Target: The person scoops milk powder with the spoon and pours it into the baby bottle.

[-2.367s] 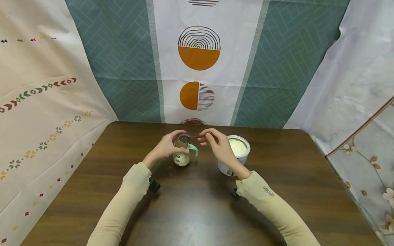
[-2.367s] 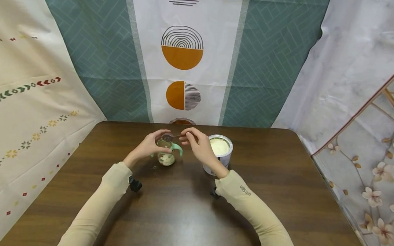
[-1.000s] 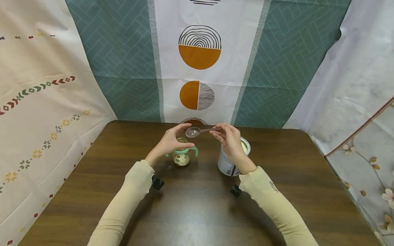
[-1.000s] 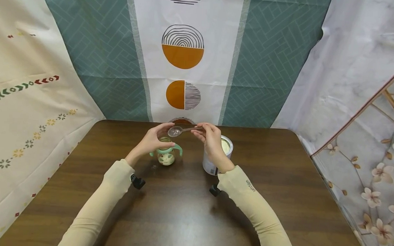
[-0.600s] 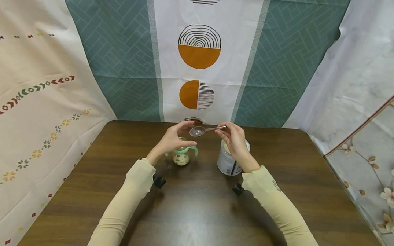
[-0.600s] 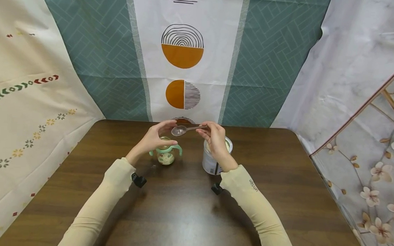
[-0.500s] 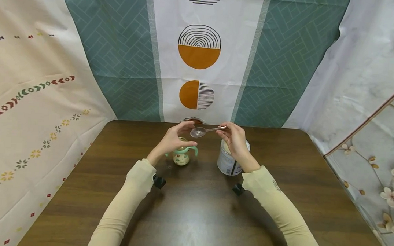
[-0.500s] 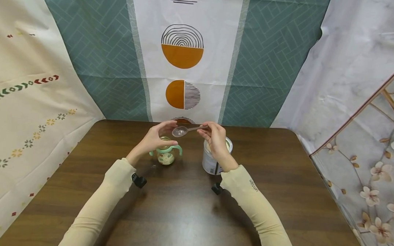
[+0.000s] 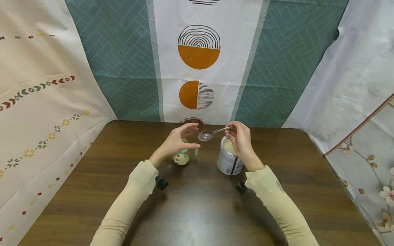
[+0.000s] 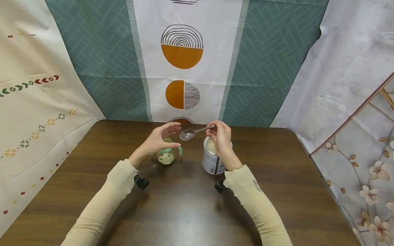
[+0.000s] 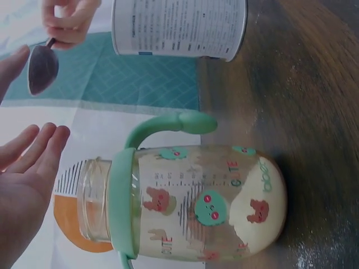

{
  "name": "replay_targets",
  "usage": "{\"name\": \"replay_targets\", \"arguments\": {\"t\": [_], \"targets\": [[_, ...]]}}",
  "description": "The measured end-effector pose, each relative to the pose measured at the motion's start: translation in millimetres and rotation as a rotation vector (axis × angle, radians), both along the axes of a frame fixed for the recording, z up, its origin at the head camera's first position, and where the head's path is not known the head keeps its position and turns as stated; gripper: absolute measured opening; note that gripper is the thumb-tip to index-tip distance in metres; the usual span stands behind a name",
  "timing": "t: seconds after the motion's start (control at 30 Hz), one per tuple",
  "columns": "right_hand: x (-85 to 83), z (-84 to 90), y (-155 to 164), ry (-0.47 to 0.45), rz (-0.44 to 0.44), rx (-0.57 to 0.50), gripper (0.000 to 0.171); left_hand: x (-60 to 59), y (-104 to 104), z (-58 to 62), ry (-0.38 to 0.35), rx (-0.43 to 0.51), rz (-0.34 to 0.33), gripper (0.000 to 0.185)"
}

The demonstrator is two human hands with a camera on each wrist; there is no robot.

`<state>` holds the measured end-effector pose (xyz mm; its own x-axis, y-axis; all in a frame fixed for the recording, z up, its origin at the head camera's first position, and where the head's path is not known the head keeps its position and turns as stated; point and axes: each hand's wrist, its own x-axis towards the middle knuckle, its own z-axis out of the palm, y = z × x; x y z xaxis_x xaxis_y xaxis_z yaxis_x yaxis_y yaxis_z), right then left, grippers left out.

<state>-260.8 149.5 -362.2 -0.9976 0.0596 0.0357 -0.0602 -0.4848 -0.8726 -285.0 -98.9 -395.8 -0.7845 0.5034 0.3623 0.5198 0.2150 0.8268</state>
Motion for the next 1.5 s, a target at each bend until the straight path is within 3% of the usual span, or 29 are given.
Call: {"name": "replay_targets", "arguments": {"t": [0.37,0.63,1.5], "targets": [[-3.0,-2.8,21.8,0.012,-0.008,-0.037,0.029,1.5,15.2,3.9,-0.058,0.027,-0.052,0.069],[-8.2,-4.7,31.3,-0.004,-0.060,-0.075,0.032,1.1,22.5,6.9,-0.055,0.029,-0.062,0.068],[-13.2,-17.0,55.6,-0.033,-0.211,-0.081,0.030,5.1,52.5,-2.3,-0.112,-0.117,-0.139,0.076]]}}
